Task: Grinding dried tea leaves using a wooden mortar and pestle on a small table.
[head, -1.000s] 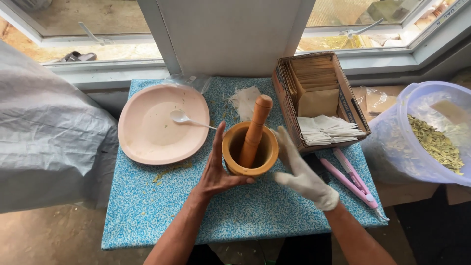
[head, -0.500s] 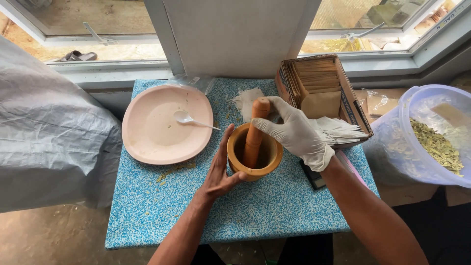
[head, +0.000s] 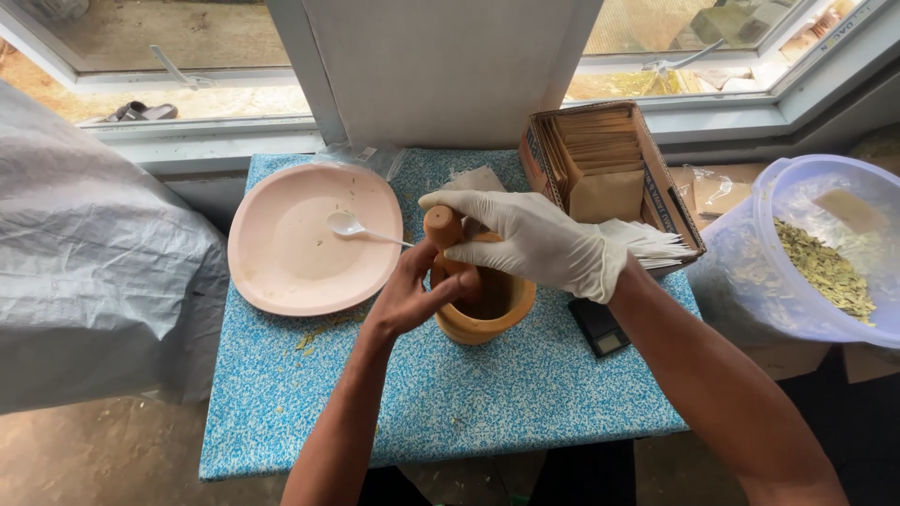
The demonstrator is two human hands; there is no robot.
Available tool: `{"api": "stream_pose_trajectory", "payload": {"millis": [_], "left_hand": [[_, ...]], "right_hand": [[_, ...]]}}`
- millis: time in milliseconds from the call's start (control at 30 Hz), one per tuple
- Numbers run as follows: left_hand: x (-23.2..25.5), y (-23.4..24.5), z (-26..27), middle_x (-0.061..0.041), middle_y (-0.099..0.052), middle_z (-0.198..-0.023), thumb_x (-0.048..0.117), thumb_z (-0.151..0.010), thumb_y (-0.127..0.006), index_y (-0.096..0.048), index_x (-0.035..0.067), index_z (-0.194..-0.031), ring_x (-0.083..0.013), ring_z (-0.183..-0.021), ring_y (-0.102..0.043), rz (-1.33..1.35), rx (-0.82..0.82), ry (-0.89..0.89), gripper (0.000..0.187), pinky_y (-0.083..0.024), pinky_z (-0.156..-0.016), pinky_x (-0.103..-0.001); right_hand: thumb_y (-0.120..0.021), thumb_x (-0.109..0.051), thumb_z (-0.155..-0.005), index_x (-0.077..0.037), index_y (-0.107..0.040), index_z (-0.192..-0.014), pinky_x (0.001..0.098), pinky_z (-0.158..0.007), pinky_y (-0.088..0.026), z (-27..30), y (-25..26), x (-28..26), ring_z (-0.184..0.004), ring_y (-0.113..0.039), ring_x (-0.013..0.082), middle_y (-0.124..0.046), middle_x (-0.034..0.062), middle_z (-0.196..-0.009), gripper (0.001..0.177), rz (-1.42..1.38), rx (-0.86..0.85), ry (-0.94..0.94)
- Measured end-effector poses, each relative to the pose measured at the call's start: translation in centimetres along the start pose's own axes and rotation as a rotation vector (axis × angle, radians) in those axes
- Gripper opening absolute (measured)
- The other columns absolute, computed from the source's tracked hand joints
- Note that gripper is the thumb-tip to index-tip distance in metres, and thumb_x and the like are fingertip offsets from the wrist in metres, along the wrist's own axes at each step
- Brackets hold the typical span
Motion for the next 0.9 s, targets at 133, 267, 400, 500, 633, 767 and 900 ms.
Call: {"api": "stream_pose_trajectory", "payload": {"millis": [133, 267, 400, 500, 633, 767, 900], "left_hand": [[0.3, -0.7, -1.2, -0.014, -0.080, -0.095, 0.010, -0.087, -0.081, -0.082, 0.001, -0.113, -0.0170, -0.096, -0.069, -0.039, -0.009, -0.064, 0.028, -0.061, -0.085, -0.047], [2.1, -1.2, -1.7, -0.014, -0.078, -0.090, 0.009, -0.092, -0.075, -0.083, -0.001, -0.102, -0.0218, -0.088, -0.070, 0.032, 0.012, -0.001, 0.016, -0.061, -0.084, -0.048], [3.8, -2.2, -2.0, -0.025, -0.074, -0.141, 0.020, -0.101, -0.078, -0.082, 0.003, -0.119, -0.0366, -0.137, -0.066, 0.036, 0.019, 0.033, 0.025, -0.048, -0.118, -0.057], [2.7, -2.1, -1.8, -0.023, -0.072, -0.147, 0.022, -0.099, -0.080, -0.082, 0.004, -0.114, -0.0351, -0.140, -0.064, 0.089, -0.002, 0.045, 0.024, -0.042, -0.123, -0.053], [2.7, -2.4, -1.9, -0.013, -0.071, -0.151, 0.031, -0.101, -0.075, -0.077, 0.019, -0.113, -0.0347, -0.147, -0.066, 0.096, -0.051, 0.015, 0.017, -0.051, -0.120, -0.056], [2.7, -2.6, -1.8, -0.016, -0.069, -0.155, 0.030, -0.103, -0.074, -0.076, 0.019, -0.117, -0.0364, -0.150, -0.064, 0.100, -0.074, 0.004, 0.018, -0.049, -0.123, -0.057], [2.6, -2.4, -1.7, -0.015, -0.071, -0.154, 0.036, -0.100, -0.075, -0.079, 0.018, -0.117, -0.0357, -0.148, -0.067, 0.083, -0.050, 0.000, 0.024, -0.050, -0.121, -0.055]], "right_hand": [[-0.087, -0.019, -0.096, -0.025, -0.070, -0.152, 0.0441, -0.107, -0.061, 0.4, 0.2, 2.2, -0.110, -0.081, 0.0211, -0.085, 0.0075, -0.121, 0.058, -0.085, 0.030, -0.058], [-0.085, -0.021, -0.100, -0.028, -0.066, -0.157, 0.0388, -0.106, -0.062, 1.6, 1.0, 2.7, -0.116, -0.082, 0.0209, -0.083, 0.0069, -0.129, 0.061, -0.123, 0.087, -0.087], [-0.082, -0.027, -0.102, -0.026, -0.071, -0.153, 0.0358, -0.096, -0.066, 4.0, 4.8, 3.4, -0.106, -0.082, 0.0183, -0.085, 0.0044, -0.119, 0.053, -0.086, 0.160, -0.163], [-0.082, -0.008, -0.099, -0.024, -0.082, -0.140, 0.0401, -0.092, -0.067, 6.7, 11.1, 6.0, -0.101, -0.082, 0.0226, -0.084, 0.0059, -0.115, 0.045, -0.013, 0.287, -0.155], [-0.063, -0.018, -0.118, 0.001, -0.073, -0.139, 0.0366, -0.089, -0.069, 11.6, 21.2, 6.7, -0.097, -0.080, 0.0288, -0.082, 0.0189, -0.119, 0.030, 0.510, 0.246, 0.034], [-0.056, -0.044, -0.108, -0.015, -0.080, -0.139, 0.0522, -0.104, -0.053, 19.3, 30.7, 16.1, -0.120, -0.073, 0.0340, -0.082, 0.0116, -0.133, 0.049, 0.632, 0.326, -0.837], [-0.061, -0.063, -0.093, -0.032, -0.058, -0.167, 0.0569, -0.126, -0.046, 26.7, 31.1, 28.3, -0.154, -0.059, 0.0360, -0.052, 0.0057, -0.177, 0.081, 0.657, -0.100, -1.248]]}}
Point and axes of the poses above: each hand's wrist, its own z-axis away from the middle knuckle, its own y-axis out of the back of the hand, x = y × z, the point moved 10 cm from there along -z, towards the middle knuckle
